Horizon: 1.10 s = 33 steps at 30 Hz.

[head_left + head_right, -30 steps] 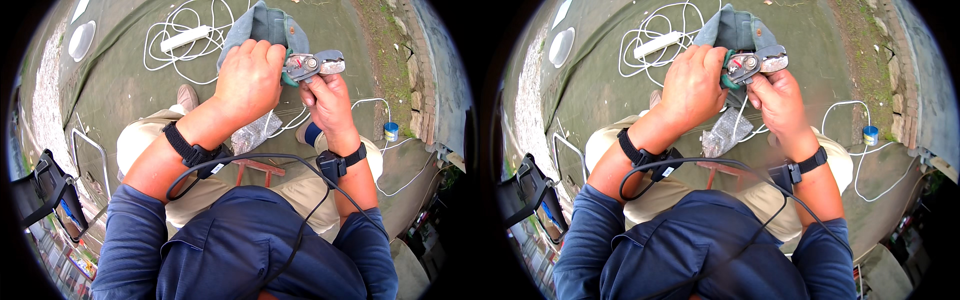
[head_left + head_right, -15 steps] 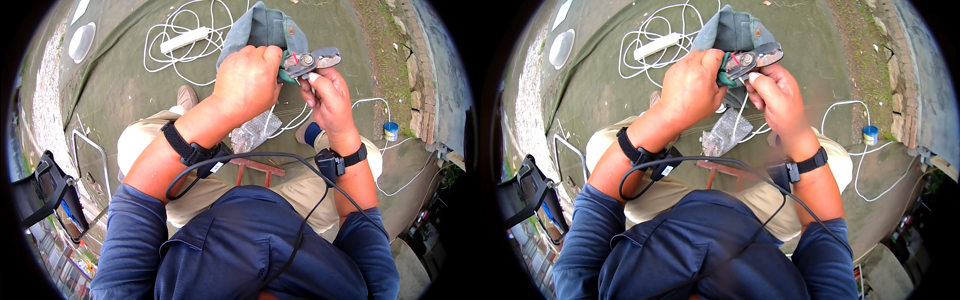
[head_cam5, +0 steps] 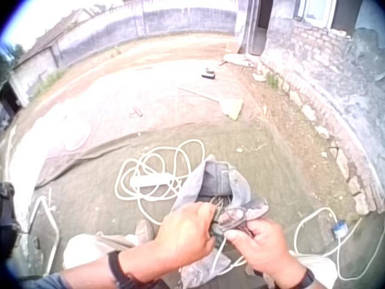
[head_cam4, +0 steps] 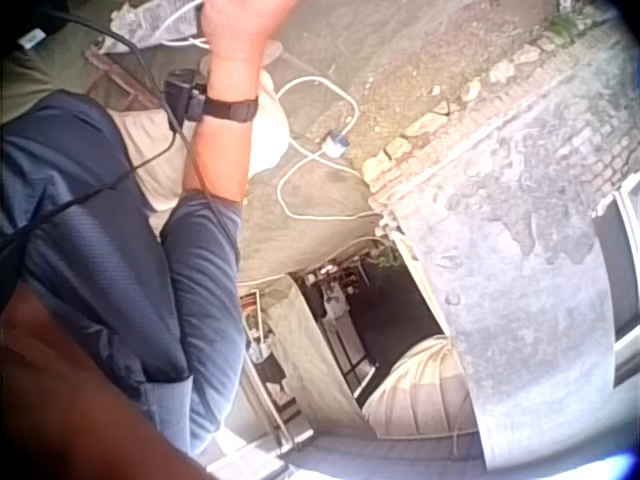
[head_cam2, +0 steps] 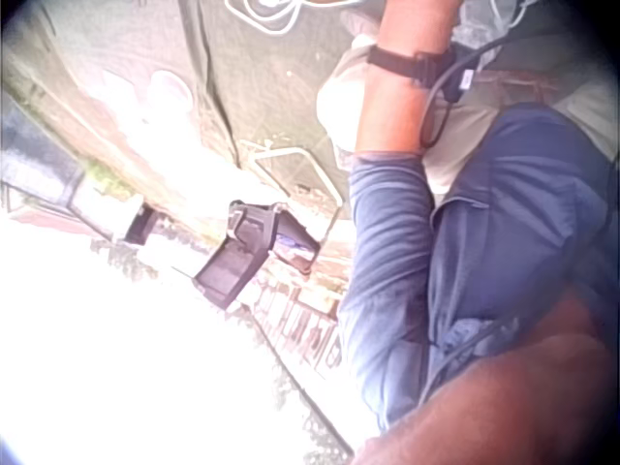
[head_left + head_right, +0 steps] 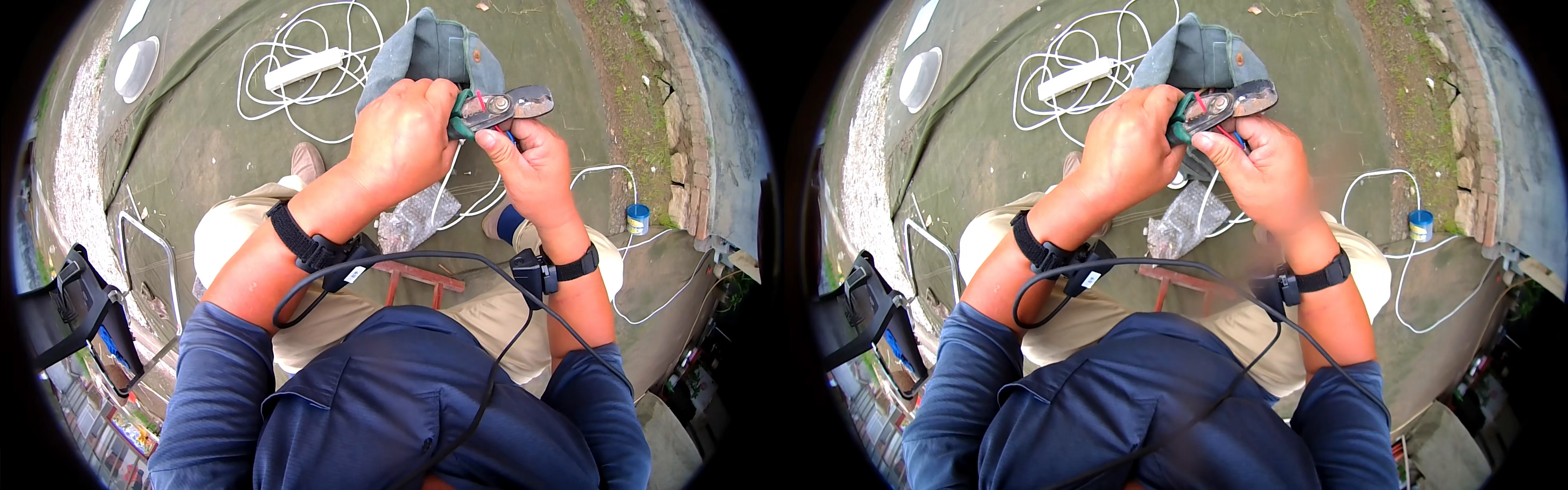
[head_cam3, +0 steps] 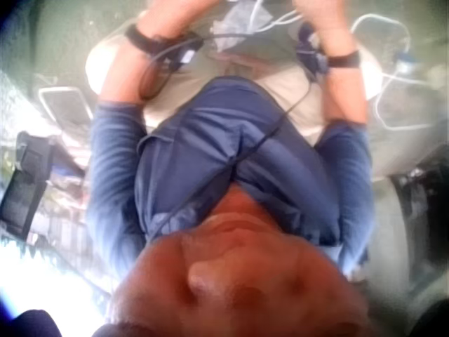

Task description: The person walks outside carrying a power strip and a small white device, then sits on a stool. They use pliers to strip the insulation from two wires and twist the exposed ends together.

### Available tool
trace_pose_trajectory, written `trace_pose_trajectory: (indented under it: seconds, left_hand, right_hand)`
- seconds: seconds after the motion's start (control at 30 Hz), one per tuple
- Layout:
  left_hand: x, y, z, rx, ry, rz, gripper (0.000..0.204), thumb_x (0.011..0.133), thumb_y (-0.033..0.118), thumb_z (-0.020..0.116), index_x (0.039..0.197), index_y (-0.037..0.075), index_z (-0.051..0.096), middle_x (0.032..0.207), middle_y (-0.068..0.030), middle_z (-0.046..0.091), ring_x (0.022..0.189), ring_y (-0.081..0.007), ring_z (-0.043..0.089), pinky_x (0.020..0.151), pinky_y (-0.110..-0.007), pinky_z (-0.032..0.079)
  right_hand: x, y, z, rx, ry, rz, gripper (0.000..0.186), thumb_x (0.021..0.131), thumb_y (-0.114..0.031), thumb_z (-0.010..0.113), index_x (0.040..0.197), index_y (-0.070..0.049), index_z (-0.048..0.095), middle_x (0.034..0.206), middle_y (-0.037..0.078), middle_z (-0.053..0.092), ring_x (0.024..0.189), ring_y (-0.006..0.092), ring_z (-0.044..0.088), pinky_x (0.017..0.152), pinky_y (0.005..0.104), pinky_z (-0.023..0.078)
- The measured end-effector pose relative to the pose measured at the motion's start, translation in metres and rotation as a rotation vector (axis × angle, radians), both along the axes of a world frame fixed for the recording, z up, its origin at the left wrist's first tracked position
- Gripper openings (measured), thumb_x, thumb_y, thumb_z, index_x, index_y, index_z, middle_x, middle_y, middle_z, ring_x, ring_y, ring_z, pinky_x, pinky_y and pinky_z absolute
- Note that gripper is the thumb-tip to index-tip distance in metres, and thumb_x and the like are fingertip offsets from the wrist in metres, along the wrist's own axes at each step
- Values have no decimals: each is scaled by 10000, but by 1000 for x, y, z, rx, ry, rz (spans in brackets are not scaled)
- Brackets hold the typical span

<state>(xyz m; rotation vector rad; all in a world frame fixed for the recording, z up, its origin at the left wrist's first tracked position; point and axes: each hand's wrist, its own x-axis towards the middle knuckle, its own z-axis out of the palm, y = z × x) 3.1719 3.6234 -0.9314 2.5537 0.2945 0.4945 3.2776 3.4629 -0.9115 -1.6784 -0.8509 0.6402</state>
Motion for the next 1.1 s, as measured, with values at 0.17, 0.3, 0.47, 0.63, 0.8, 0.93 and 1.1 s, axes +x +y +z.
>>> trace_pose_trajectory:
  seconds: [0.17,0.3,0.47,0.63,0.8,0.93,1.1]
  left_hand:
    - [0,-1,1,-18,-43,3,343,706,95,736,1011,39,591,883,-135,641,881,-350,635,743,-459,532]
    - [0,-1,1,-107,-23,-1,320,721,87,716,1009,25,591,910,-158,651,910,-377,636,769,-477,524]
    - [1,1,0,-268,84,-56,319,764,94,704,1051,1,601,943,-208,658,952,-418,630,806,-482,507]
    - [1,-1,3,-285,57,-27,316,780,107,700,1056,-2,593,922,-227,654,948,-429,627,809,-488,503]
    - [4,-1,4,-326,13,85,270,797,104,669,1015,-17,565,870,-239,656,874,-452,632,754,-516,503]
    - [5,30,11,-685,70,295,285,906,210,676,1094,11,595,818,-22,600,727,-66,526,646,-272,446]
    - [3,28,5,-922,99,315,381,887,183,682,1193,-25,590,911,-28,641,810,-112,569,737,-289,457]
  right_hand:
    - [-2,1,0,2,-66,-32,233,927,-194,726,1071,-11,716,899,49,723,798,92,599,734,280,499]
    - [0,1,0,46,-94,-4,234,898,-195,754,1042,-14,719,908,62,722,810,117,630,742,293,508]
    - [1,2,-1,39,-162,-20,270,846,-218,802,1005,-14,723,895,66,714,800,146,645,734,303,510]
    - [-4,5,-2,31,-176,-89,279,821,-243,828,887,-2,702,781,60,659,688,143,573,642,301,472]
    - [-4,0,-6,-101,-202,-187,352,824,-277,836,750,-19,608,682,11,534,624,97,455,553,282,395]
    - [-2,-5,-13,-149,-162,-202,349,842,-278,824,751,-27,599,678,-26,499,644,66,431,552,260,368]
    - [8,-8,-16,-36,314,-135,207,945,-205,601,856,-19,612,680,-47,470,610,45,401,539,229,327]
